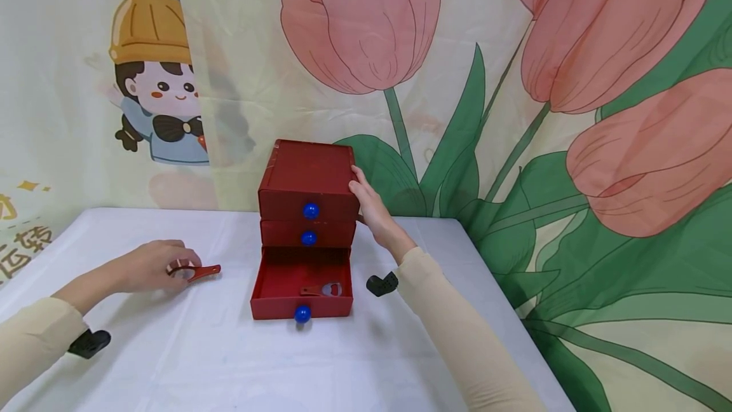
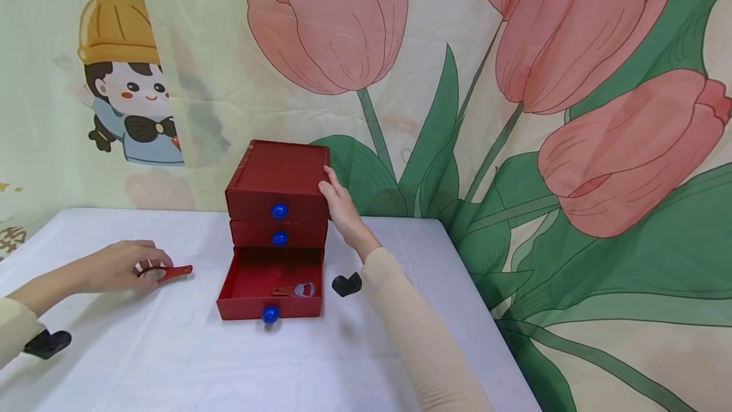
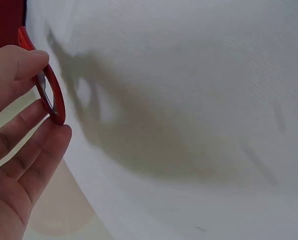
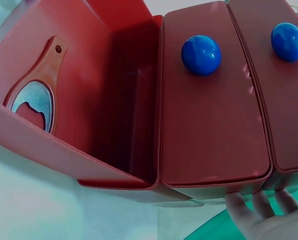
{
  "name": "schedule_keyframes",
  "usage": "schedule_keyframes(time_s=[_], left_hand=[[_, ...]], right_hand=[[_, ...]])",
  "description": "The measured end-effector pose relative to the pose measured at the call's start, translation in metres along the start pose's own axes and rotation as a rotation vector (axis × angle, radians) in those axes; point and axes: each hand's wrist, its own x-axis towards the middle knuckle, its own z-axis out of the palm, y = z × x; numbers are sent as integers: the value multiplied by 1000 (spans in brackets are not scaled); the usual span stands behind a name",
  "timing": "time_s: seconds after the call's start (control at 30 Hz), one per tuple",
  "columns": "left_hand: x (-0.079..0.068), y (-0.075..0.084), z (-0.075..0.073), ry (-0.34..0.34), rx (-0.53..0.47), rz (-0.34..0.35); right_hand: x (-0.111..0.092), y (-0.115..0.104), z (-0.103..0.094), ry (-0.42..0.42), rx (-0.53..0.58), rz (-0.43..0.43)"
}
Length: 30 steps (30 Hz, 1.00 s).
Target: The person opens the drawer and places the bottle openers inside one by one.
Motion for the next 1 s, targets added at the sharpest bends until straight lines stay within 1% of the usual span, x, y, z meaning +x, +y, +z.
schedule_keyframes(time_s=[0.13,0.23,0.37,0.43,0.57,0.67,0.77,1.0], left_hand=[[4,7,-6,41,7,39],[7,16,-11,55,4,57],[11,33,-17,57,-3,60],[14,42,-19,66,1,73],[19,61,-25,72,-10,94],[23,73,-28,71,-18,90],[26,84,-30,72,-20,89],[35,106,-30,72,-31,129]], right_hand=[[2,-1,-1,-9,-3,10],[3,-4,-3,-13,3,23],[4,-7,-5,-19,6,39],[4,-9,-6,-18,-1,43],[4,-12,-8,1,-4,56],[4,-13,-9,11,3,69],[3,-15,-10,15,10,79],[3,-19,-8,28,45,97]])
